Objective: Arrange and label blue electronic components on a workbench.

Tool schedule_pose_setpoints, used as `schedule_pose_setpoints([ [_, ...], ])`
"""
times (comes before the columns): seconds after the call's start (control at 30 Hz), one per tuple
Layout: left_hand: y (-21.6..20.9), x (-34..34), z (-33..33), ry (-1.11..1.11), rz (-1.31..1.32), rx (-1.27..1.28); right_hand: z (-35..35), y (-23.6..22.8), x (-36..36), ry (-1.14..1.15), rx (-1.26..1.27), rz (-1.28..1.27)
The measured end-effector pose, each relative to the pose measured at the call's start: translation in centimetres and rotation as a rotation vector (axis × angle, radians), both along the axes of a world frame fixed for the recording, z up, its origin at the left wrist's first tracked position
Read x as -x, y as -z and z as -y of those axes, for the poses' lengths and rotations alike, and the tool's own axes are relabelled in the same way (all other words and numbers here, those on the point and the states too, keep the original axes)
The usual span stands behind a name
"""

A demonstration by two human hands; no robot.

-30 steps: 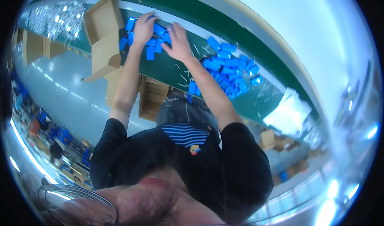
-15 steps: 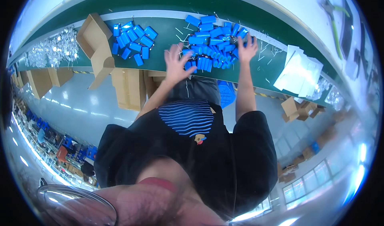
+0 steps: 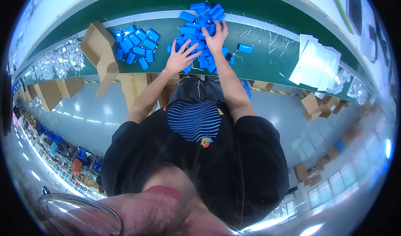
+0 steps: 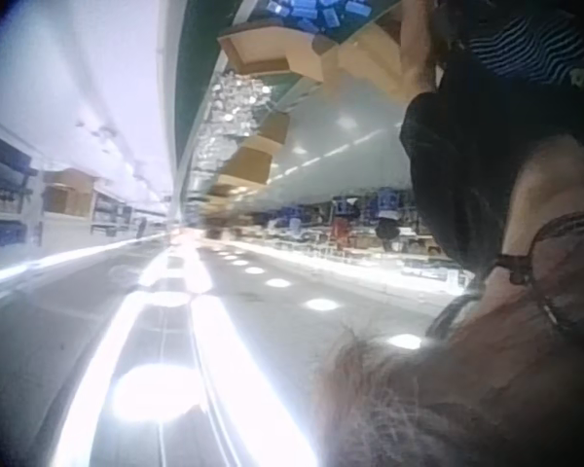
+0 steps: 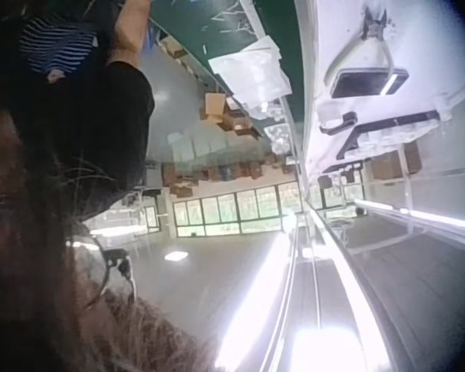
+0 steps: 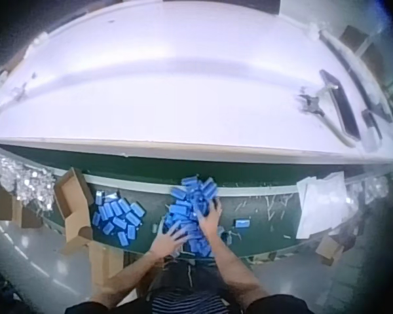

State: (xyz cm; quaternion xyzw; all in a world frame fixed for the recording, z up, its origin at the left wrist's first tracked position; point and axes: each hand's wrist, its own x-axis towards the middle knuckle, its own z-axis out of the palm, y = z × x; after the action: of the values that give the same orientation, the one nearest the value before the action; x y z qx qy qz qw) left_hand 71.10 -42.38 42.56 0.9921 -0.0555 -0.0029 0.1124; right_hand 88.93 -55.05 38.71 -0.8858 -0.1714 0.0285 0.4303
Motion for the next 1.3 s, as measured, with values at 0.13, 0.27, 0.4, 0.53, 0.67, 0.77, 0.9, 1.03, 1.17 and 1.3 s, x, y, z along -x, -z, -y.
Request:
schedule_pose_setpoints([
  [0.13,-1.5,1.6,-1.5,-0.147,-0.052,0.036,0.0,-0.1,-0.2,-0.051,0.071,0.054],
  [0.27,-2.7,4.3,-3.7,-0.361,-0.059,-0.002,-0.1,-1.2,-3.9,0.070,0.045,0.209],
  [0.4,-2.9,5.8,-5.8,-0.570,0.024,-0.095,-3.9,-0.7,-8.8,-0.076,-0.042,0.038],
  [0.53,-4.1,5.5,-7.3,-0.630,0.178,0.047,-9.4,-2.9,-6.2,-0.237,0.475,0.023],
  [0.67,-4.3,-2.4,-10.3,-0.750,0.315,0.187,-12.0,-3.2,-4.7,-0.499,0.441,0.024],
  [0.77,-2.6,-9.4,-13.8,-0.675,0.403,0.328,-13.6,-1.9,-2.5,-0.776,0.086,0.046],
  [0.9,2.3,-9.7,-18.7,-0.707,0.000,0.036,-14.1,-6.1,-0.7,-0.903,-0.065,-0.178],
  [1.03,3.6,-6.7,-20.0,-0.547,0.090,-0.086,-3.0,-6.1,-3.7,-0.298,-0.047,0.097],
  [1.17,2.5,-2.6,-21.2,-0.707,0.058,-0.151,11.3,-3.8,-2.2,0.112,0.429,0.160],
  [1.3,-0.2,0.0,-18.5,-0.845,0.046,-0.165,17.2,1.3,3.4,0.123,0.391,0.053],
])
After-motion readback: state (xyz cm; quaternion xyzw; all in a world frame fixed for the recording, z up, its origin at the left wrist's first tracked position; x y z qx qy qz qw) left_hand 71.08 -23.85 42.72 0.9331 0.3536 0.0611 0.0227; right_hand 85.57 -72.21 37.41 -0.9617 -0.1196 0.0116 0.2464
